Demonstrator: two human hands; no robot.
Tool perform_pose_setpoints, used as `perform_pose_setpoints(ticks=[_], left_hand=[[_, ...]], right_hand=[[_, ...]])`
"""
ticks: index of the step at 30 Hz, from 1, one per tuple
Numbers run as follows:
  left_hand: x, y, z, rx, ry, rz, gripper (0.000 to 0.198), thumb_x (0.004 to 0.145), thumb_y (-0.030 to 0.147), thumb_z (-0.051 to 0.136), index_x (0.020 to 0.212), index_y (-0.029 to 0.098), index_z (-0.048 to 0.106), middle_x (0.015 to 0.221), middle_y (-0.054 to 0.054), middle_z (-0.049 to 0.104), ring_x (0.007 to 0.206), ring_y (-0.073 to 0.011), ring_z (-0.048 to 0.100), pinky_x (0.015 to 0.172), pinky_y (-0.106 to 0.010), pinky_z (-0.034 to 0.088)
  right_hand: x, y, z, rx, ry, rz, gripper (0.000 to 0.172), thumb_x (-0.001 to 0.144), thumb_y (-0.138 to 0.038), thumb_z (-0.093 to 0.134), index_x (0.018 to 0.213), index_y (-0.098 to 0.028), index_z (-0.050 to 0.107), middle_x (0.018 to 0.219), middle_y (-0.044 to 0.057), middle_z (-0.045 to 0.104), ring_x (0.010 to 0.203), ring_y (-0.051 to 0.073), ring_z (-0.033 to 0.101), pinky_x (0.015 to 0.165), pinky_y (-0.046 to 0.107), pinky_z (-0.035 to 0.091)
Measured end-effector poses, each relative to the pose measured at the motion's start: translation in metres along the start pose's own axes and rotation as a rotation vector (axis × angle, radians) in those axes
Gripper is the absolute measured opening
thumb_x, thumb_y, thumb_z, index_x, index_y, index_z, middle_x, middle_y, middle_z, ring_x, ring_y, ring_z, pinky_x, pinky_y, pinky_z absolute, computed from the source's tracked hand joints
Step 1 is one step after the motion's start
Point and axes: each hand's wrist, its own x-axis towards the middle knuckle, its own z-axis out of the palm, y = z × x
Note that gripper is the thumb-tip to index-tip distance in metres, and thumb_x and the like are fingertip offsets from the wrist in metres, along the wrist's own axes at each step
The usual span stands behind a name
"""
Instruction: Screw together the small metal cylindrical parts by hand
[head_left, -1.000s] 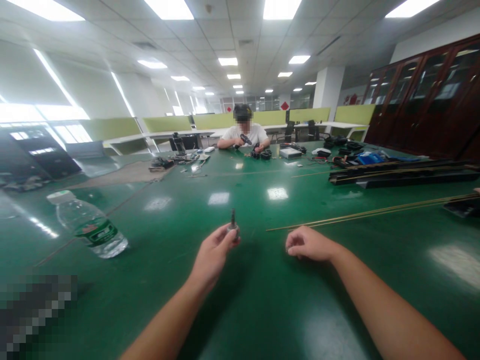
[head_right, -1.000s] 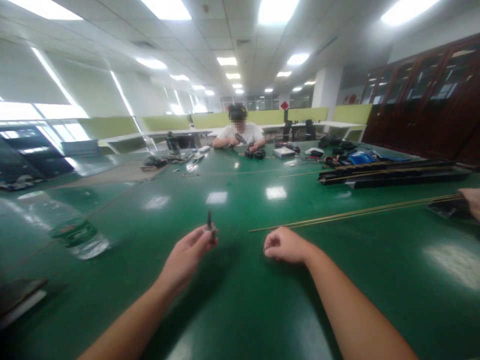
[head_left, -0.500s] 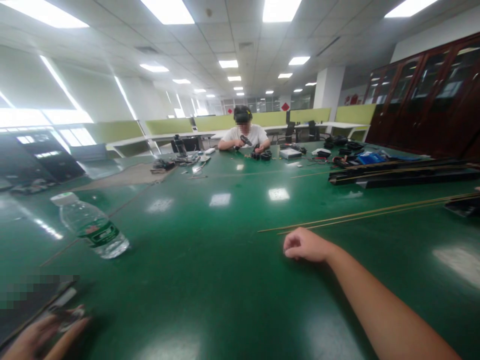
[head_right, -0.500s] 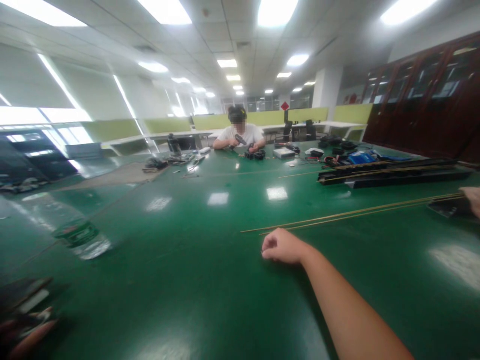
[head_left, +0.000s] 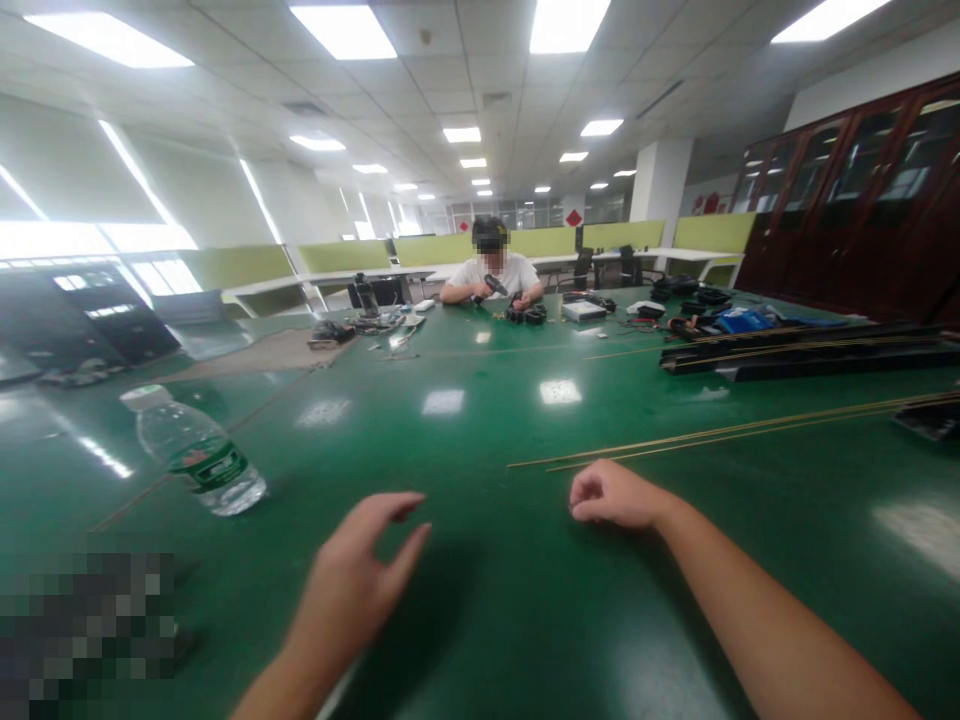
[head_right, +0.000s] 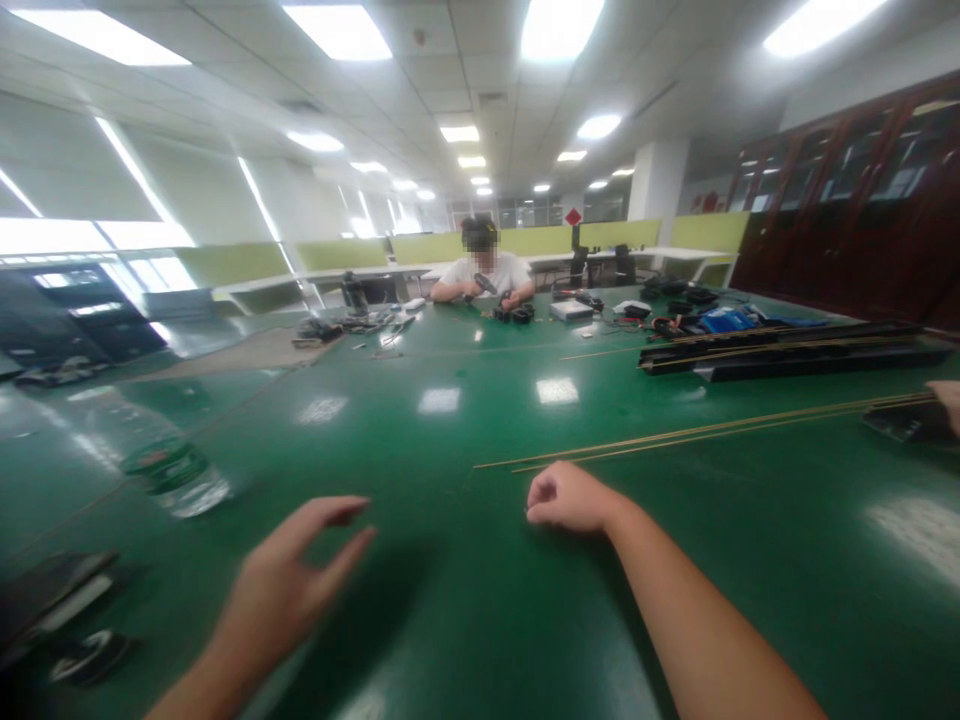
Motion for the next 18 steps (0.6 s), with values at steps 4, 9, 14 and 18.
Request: perform_pose_setpoints(ticks=[4, 9, 14, 18], left_hand=[[0.028, 0.060, 0.099, -0.059, -0.457, 0.262, 0.056, 0.079, 0.020, 0.064, 0.132, 0.029, 0.049, 0.119, -0.006, 0.059, 0.103, -0.0227, 0.058, 0.092, -0.035, 0.050], [0.045, 0.083, 0.157, -0.074, -0.488, 0.393, 0.028, 0.077, 0.007, 0.054, 0.100, 0.020, 0.065, 0.100, -0.006, 0.061, 0.089, -0.0192, 0.060, 0.080, -0.028, 0.049], [0.048, 0.066, 0.134, -0.145, -0.439, 0.292, 0.020, 0.081, 0.012, 0.055, 0.092, 0.022, 0.069, 0.093, -0.005, 0.067, 0.086, -0.0187, 0.062, 0.078, -0.029, 0.050], [0.035, 0.033, 0.077, -0.185, -0.319, 0.105, 0.025, 0.084, 0.026, 0.059, 0.106, 0.027, 0.071, 0.102, -0.003, 0.072, 0.094, -0.0224, 0.066, 0.090, -0.035, 0.052]], right_hand=[[0.001, 0.002, -0.002, 0.038, -0.017, -0.027, 0.013, 0.067, -0.024, 0.068, 0.074, -0.013, 0.070, 0.065, 0.001, 0.067, 0.057, 0.013, 0.057, 0.055, 0.022, 0.043], [0.002, 0.005, -0.004, 0.104, -0.087, -0.070, 0.006, 0.065, -0.014, 0.061, 0.065, -0.012, 0.067, 0.058, -0.003, 0.060, 0.053, 0.010, 0.050, 0.051, 0.020, 0.037], [0.001, 0.001, -0.003, 0.080, -0.056, -0.038, 0.019, 0.069, -0.030, 0.072, 0.075, -0.012, 0.072, 0.062, 0.001, 0.065, 0.055, 0.012, 0.055, 0.053, 0.021, 0.041], [0.000, -0.002, -0.003, 0.024, -0.041, -0.028, 0.023, 0.069, -0.031, 0.073, 0.082, -0.013, 0.075, 0.072, 0.005, 0.072, 0.062, 0.015, 0.062, 0.058, 0.023, 0.046]])
